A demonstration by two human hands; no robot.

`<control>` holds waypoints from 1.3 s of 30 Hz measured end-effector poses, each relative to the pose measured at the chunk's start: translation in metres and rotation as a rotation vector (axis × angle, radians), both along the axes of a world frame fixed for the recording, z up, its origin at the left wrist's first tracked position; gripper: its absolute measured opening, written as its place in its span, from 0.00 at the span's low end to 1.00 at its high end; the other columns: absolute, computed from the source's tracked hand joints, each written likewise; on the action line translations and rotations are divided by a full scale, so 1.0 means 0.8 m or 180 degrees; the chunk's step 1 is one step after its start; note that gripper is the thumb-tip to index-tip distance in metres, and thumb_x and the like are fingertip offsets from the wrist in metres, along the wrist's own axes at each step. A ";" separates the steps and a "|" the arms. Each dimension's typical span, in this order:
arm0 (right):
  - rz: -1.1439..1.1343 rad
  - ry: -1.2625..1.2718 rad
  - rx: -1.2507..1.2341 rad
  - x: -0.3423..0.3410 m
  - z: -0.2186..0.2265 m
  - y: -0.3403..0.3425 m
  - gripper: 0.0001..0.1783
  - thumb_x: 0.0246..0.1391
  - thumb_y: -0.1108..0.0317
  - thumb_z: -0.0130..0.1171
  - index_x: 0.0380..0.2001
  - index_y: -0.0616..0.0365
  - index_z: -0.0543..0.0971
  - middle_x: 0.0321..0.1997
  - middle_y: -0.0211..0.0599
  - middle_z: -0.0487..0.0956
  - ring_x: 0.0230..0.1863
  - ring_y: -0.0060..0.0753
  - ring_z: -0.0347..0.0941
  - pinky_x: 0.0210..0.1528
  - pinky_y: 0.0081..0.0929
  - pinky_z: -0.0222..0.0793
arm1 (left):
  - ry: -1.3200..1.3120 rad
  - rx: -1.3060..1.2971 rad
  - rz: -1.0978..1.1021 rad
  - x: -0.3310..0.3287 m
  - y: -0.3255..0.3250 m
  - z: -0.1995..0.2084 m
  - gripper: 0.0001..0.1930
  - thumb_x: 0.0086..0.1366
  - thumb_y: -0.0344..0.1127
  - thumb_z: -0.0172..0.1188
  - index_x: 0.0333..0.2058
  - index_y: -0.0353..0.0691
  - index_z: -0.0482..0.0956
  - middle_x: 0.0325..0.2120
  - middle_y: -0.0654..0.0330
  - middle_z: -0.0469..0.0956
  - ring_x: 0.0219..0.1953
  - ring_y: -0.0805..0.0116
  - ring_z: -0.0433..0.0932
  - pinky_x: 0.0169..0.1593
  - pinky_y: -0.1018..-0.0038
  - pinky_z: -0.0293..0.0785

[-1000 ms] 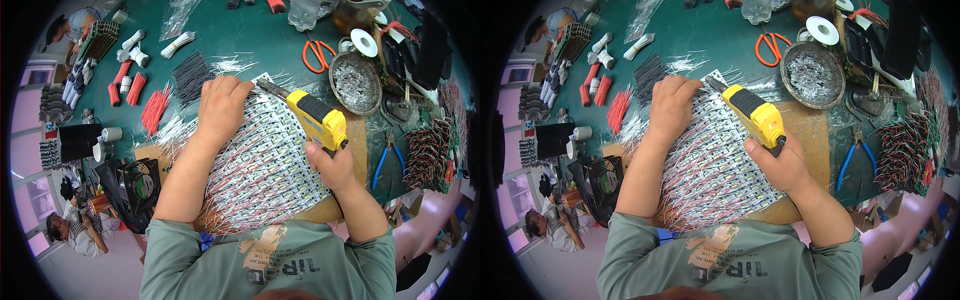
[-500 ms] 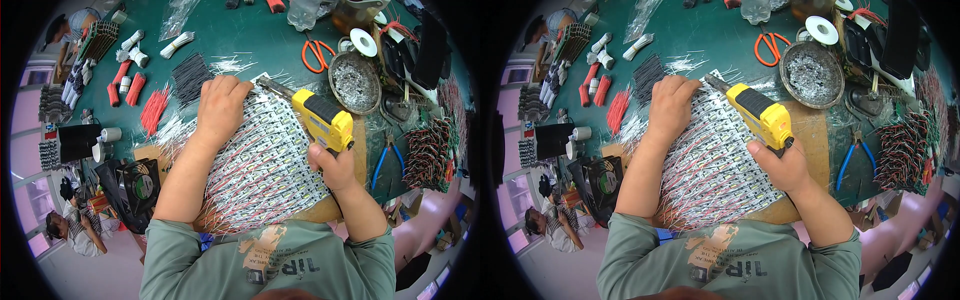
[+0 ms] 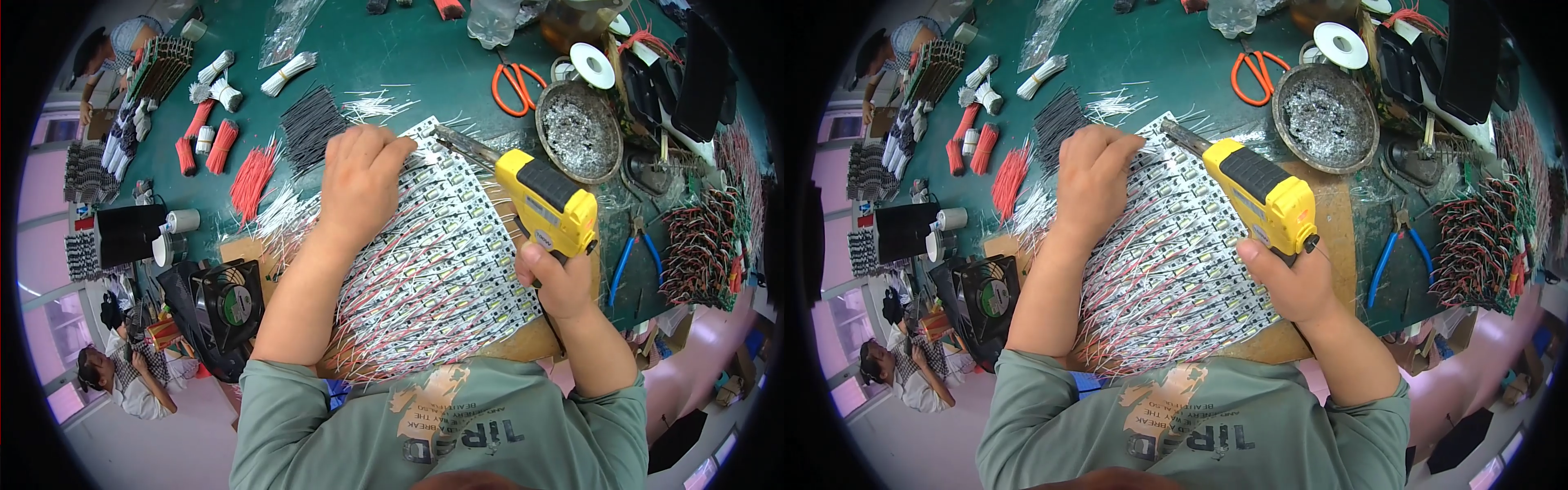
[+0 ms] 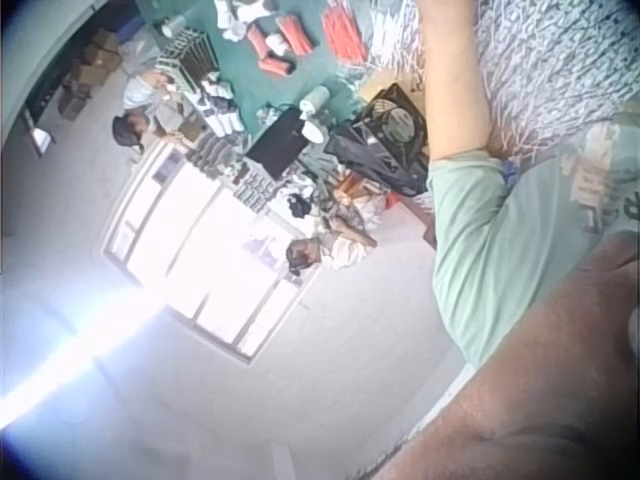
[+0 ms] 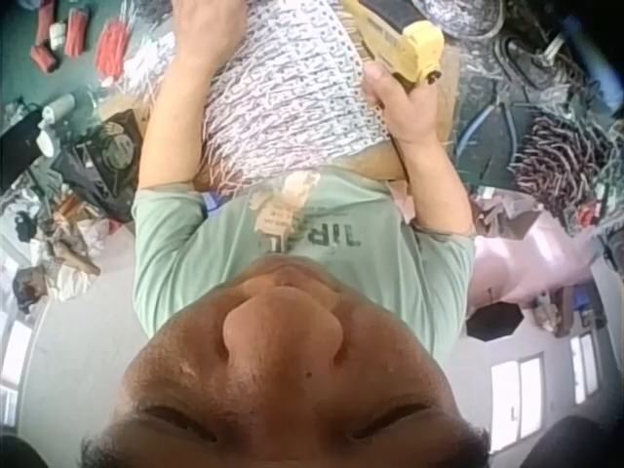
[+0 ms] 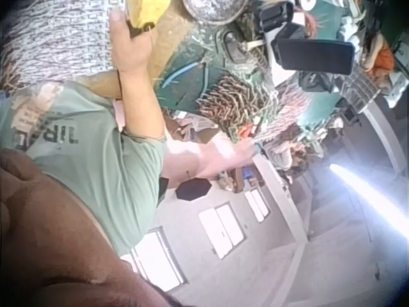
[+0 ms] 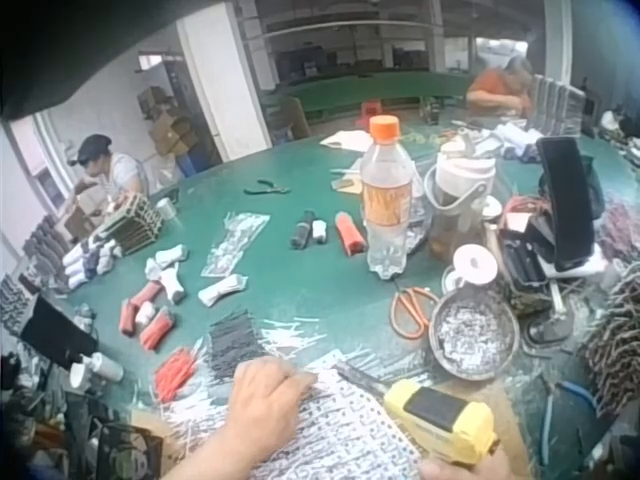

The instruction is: The person solders wire connections onto a panel of LED boards using a handheld soldering tool while positioning the wires by hand.

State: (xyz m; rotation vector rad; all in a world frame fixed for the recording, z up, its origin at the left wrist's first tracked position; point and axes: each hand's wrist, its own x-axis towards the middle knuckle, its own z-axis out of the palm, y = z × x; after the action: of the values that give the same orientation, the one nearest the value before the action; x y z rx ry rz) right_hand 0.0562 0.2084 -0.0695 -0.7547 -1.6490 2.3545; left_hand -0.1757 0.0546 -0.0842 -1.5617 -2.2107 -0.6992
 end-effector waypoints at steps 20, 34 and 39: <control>0.0261 -0.0279 0.0337 0.008 -0.006 -0.004 0.23 0.55 0.67 0.63 0.51 0.64 0.72 0.40 0.29 0.76 0.39 0.20 0.70 0.42 0.23 0.68 | -0.0041 -0.0339 -0.0126 0.006 0.003 -0.002 0.13 0.51 0.22 0.60 0.36 0.43 0.79 0.31 0.62 0.75 0.37 0.61 0.74 0.41 0.65 0.67; 0.0233 -0.0188 0.0370 0.005 -0.005 -0.004 0.20 0.56 0.66 0.63 0.49 0.64 0.74 0.38 0.29 0.77 0.38 0.20 0.71 0.41 0.22 0.68 | -0.0001 -0.0324 -0.0135 0.007 0.004 -0.004 0.13 0.49 0.22 0.61 0.36 0.43 0.79 0.31 0.62 0.75 0.37 0.61 0.74 0.41 0.65 0.67; 0.0216 -0.0015 0.0071 0.020 -0.013 0.002 0.20 0.56 0.67 0.63 0.50 0.63 0.73 0.36 0.27 0.76 0.35 0.17 0.71 0.36 0.20 0.68 | -0.0007 -0.0332 -0.0145 0.007 0.005 -0.004 0.14 0.49 0.22 0.61 0.36 0.43 0.79 0.31 0.62 0.75 0.37 0.61 0.74 0.41 0.65 0.67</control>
State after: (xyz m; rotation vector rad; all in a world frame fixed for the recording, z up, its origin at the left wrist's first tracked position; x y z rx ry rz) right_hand 0.0719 0.2100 -0.0797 -0.7119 -1.7263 2.3768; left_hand -0.1697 0.0589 -0.0870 -1.6670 -2.2526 -0.6076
